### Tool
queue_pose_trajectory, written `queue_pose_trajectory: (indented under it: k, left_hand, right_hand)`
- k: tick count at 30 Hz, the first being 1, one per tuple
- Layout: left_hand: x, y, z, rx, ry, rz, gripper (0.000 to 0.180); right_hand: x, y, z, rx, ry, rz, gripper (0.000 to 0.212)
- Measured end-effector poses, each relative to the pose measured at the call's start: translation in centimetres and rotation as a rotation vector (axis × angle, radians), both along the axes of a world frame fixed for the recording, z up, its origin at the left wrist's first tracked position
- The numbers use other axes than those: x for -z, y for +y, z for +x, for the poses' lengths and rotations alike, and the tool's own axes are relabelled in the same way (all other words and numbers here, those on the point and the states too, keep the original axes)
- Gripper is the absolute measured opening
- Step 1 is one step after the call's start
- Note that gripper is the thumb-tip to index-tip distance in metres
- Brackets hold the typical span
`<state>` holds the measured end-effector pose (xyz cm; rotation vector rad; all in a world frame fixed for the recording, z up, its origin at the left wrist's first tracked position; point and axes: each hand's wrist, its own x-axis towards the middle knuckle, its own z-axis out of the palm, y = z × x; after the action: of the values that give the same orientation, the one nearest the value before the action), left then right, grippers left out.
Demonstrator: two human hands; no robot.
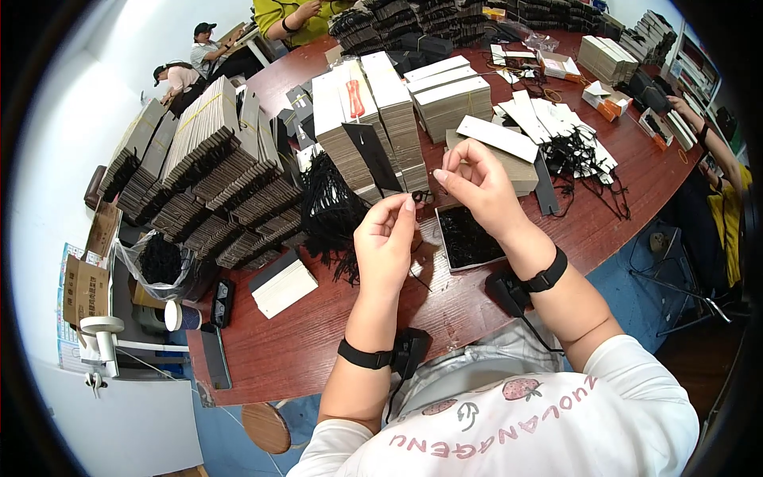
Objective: Assembling paper tags by threading black string loops through holes and bundling them.
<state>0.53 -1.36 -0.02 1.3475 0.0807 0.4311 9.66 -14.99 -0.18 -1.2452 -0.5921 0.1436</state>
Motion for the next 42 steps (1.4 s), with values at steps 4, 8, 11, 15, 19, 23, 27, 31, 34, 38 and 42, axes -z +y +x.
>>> queue_pose_trajectory:
  k: [4,8,11,15,19,23,27,31,34,38,42]
  left_hand:
    - [0.3,0.1,0.2,-0.002,-0.015,0.037,0.013]
    - [-0.2,-0.2,0.0,0.007,0.003,0.014,0.013]
    - [0.0,-0.2,-0.1,0.015,0.007,0.037,0.012]
    - [0.3,-0.1,0.1,-0.021,0.011,0.105,0.012]
    - [0.2,-0.1,0.1,-0.008,0.017,0.11,0.012]
    - [0.6,-0.1,0.2,-0.039,0.02,0.14,0.012]
    - [1.2,0.1,0.4,-0.081,0.012,0.232,0.011]
    - [1.5,0.2,0.6,-0.1,-0.007,0.242,0.01]
    - [1.6,0.4,0.6,-0.121,0.001,0.303,0.01]
    - [1.3,0.4,0.5,-0.107,0.022,0.302,0.011]
    - [1.0,0.5,0.3,-0.068,0.063,0.197,0.014]
  right_hand:
    - [-1.0,-0.3,-0.6,-0.146,-0.023,-0.008,0.022]
    - [-1.6,-0.9,-0.5,-0.41,0.353,-0.142,0.032]
    - [-2.0,-1.3,-0.1,-0.422,0.42,-0.112,0.025]
    - [-1.2,-1.5,0.6,-0.434,0.418,-0.083,0.011]
    - [-1.5,-1.3,0.1,-0.356,0.309,-0.166,0.007]
    - [-1.7,-1.3,0.1,-0.324,0.286,-0.197,0.007]
    - [-1.2,-1.2,0.3,-0.224,0.138,-0.233,0.009]
    - [-1.2,-1.2,0.3,-0.189,0.122,-0.281,0.012]
    - [-1.1,-1.2,0.5,-0.181,0.087,-0.313,0.014]
    - [-1.3,-1.1,0.5,-0.17,0.083,-0.34,0.015]
    - [-1.5,-1.1,0.3,-0.18,0.092,-0.318,0.015]
